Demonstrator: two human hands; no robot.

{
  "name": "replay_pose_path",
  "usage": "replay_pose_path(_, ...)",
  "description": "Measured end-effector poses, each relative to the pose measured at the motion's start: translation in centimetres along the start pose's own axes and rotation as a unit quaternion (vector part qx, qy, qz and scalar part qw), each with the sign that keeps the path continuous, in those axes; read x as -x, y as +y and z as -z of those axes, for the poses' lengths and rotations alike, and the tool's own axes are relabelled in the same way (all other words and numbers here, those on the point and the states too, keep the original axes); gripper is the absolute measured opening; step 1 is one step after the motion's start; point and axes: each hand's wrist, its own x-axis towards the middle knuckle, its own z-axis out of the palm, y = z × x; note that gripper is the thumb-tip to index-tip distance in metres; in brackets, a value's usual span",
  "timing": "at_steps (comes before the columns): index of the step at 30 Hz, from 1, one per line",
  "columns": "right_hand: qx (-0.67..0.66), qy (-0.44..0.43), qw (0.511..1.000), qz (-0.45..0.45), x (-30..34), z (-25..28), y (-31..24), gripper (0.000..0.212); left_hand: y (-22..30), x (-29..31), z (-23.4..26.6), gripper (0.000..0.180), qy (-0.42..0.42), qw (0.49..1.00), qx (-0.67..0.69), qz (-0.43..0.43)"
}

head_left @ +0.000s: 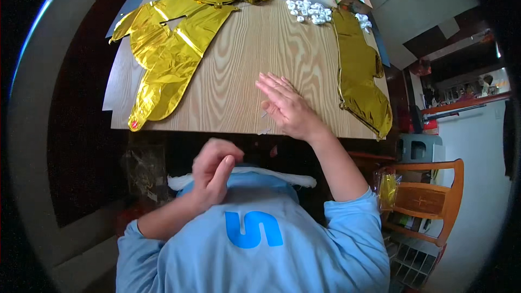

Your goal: Folding gold foil sheets and placing them onto cardboard backings for assembly.

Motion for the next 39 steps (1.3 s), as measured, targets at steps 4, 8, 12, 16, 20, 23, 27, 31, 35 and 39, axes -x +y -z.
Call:
replay_pose_path(4,0.03,0.003,0.999,0.027,2.5,-1.3,-3.6,0.045,-4.0,-1.1,-2.8,0.039,-0.005,0.767,0.535,0.354)
replay_pose_path(8,-0.124,-0.036,0.988,0.081,6.3,-2.6,-8.5,0.042,-3.5,-2.6,-3.0,0.04,-0.004,0.703,0.588,0.399)
replay_pose_path(12,-0.232,-0.068,0.963,0.121,5.8,-3.6,-10.3,0.041,-3.2,0.5,0.7,0.029,0.015,0.7,0.585,0.41)
replay_pose_path(16,-0.225,-0.063,0.958,0.168,2.8,-3.6,-11.7,0.042,-9.9,6.4,12.7,0.025,0.11,0.777,0.528,0.325)
replay_pose_path(20,-0.154,-0.013,0.981,0.114,-0.2,-1.6,-10.1,0.028,-3.8,8.6,17.2,0.042,0.117,0.887,-0.261,0.362)
replay_pose_path(23,-0.147,0.018,0.988,0.047,-3.7,0.3,-7.9,0.023,3.8,7.1,17.2,0.045,0.045,0.884,-0.274,0.377)
replay_pose_path(27,-0.152,0.049,0.986,-0.044,-9.8,0.8,-4.0,0.019,9.6,4.2,18.9,0.031,0.045,0.94,-0.182,0.286)
replay_pose_path(31,-0.16,0.066,0.981,-0.084,-15.1,-1.7,-2.1,0.023,8.8,-4.4,18.7,0.025,0.089,0.873,-0.478,-0.039)
replay_pose_path(35,-0.109,0.07,0.991,-0.037,-17.8,-5.8,-2.1,0.022,3.9,-9.3,20.8,0.02,-0.009,0.871,-0.491,-0.015)
replay_pose_path(39,-0.004,0.088,0.996,-0.004,-17.7,-6.5,-3.0,0.02,2.2,-10.3,23.2,0.019,-0.042,0.898,-0.438,-0.009)
